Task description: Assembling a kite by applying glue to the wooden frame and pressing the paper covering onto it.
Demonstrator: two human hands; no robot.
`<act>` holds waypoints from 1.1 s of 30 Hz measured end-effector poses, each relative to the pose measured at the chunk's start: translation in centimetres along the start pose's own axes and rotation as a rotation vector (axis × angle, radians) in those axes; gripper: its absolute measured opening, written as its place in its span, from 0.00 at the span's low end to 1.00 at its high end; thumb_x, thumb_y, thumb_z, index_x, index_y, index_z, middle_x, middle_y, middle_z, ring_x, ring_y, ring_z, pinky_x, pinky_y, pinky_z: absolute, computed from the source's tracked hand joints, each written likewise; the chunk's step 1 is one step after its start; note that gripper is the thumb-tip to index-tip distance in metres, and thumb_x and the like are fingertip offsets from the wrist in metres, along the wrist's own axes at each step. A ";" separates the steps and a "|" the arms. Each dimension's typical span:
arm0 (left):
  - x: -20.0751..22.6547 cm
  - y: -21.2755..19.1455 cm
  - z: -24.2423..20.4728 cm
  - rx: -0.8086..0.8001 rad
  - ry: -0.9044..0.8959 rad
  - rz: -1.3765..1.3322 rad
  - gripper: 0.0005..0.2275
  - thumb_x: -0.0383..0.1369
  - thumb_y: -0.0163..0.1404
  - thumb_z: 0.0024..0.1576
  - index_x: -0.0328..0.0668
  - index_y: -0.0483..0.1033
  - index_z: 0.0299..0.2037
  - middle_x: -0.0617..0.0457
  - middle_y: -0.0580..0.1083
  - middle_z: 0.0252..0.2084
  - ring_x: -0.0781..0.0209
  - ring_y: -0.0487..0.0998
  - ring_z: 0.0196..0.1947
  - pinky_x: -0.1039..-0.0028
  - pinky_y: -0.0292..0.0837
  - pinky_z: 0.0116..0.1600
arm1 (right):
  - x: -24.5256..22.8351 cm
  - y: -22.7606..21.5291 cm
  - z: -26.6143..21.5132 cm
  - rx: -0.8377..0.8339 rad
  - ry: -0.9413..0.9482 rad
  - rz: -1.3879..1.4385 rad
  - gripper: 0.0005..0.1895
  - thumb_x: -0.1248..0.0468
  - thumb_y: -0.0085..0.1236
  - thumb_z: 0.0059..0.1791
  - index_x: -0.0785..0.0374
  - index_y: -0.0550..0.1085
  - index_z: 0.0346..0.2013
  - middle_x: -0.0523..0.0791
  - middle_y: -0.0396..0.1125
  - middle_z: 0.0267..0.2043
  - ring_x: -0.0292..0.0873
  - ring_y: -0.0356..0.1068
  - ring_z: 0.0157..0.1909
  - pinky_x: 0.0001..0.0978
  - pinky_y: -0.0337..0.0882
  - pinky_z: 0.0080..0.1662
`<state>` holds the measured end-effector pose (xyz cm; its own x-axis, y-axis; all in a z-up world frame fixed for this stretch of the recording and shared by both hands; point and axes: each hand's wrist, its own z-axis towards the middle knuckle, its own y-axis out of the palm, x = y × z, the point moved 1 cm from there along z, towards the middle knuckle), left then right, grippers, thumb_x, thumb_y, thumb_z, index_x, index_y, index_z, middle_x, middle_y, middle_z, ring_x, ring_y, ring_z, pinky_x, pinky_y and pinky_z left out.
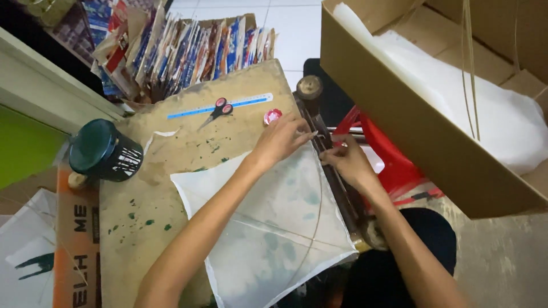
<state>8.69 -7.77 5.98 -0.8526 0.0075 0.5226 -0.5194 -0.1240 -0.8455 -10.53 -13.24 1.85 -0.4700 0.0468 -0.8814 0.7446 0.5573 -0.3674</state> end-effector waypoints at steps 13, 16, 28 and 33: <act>-1.1 2.5 0.9 -0.003 0.201 0.251 0.06 0.38 0.57 0.58 0.52 0.77 0.41 0.54 0.70 0.44 0.52 0.72 0.49 0.61 0.66 0.55 | 1.9 0.5 1.5 -0.003 0.017 -0.089 0.35 0.61 0.67 0.36 0.56 0.69 0.58 0.45 0.77 0.41 0.48 0.76 0.50 0.41 0.72 0.53; -1.1 2.3 1.2 -0.060 0.230 0.287 0.06 0.39 0.59 0.55 0.54 0.78 0.38 0.54 0.70 0.45 0.52 0.69 0.51 0.58 0.64 0.57 | 0.9 0.2 1.0 0.006 0.010 -0.127 0.34 0.60 0.67 0.36 0.55 0.70 0.57 0.45 0.77 0.41 0.48 0.76 0.50 0.43 0.72 0.53; -2.1 2.7 1.3 -0.121 0.290 0.269 0.06 0.43 0.56 0.57 0.58 0.81 0.40 0.55 0.75 0.43 0.52 0.72 0.51 0.55 0.62 0.58 | -0.9 0.8 -0.6 0.072 -0.053 -0.102 0.31 0.60 0.65 0.39 0.60 0.70 0.57 0.47 0.73 0.36 0.49 0.75 0.43 0.44 0.73 0.49; -2.6 3.2 1.5 -0.057 0.368 0.324 0.05 0.43 0.59 0.55 0.61 0.81 0.38 0.54 0.75 0.47 0.54 0.70 0.49 0.56 0.62 0.58 | -1.0 1.2 -0.7 0.101 -0.076 -0.154 0.26 0.61 0.60 0.43 0.59 0.71 0.57 0.46 0.73 0.35 0.47 0.76 0.42 0.42 0.73 0.48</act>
<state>9.33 -9.64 2.14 -0.9297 0.3286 0.1667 -0.2173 -0.1237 -0.9682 -9.53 -12.04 2.56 -0.5474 -0.0977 -0.8311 0.7125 0.4664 -0.5242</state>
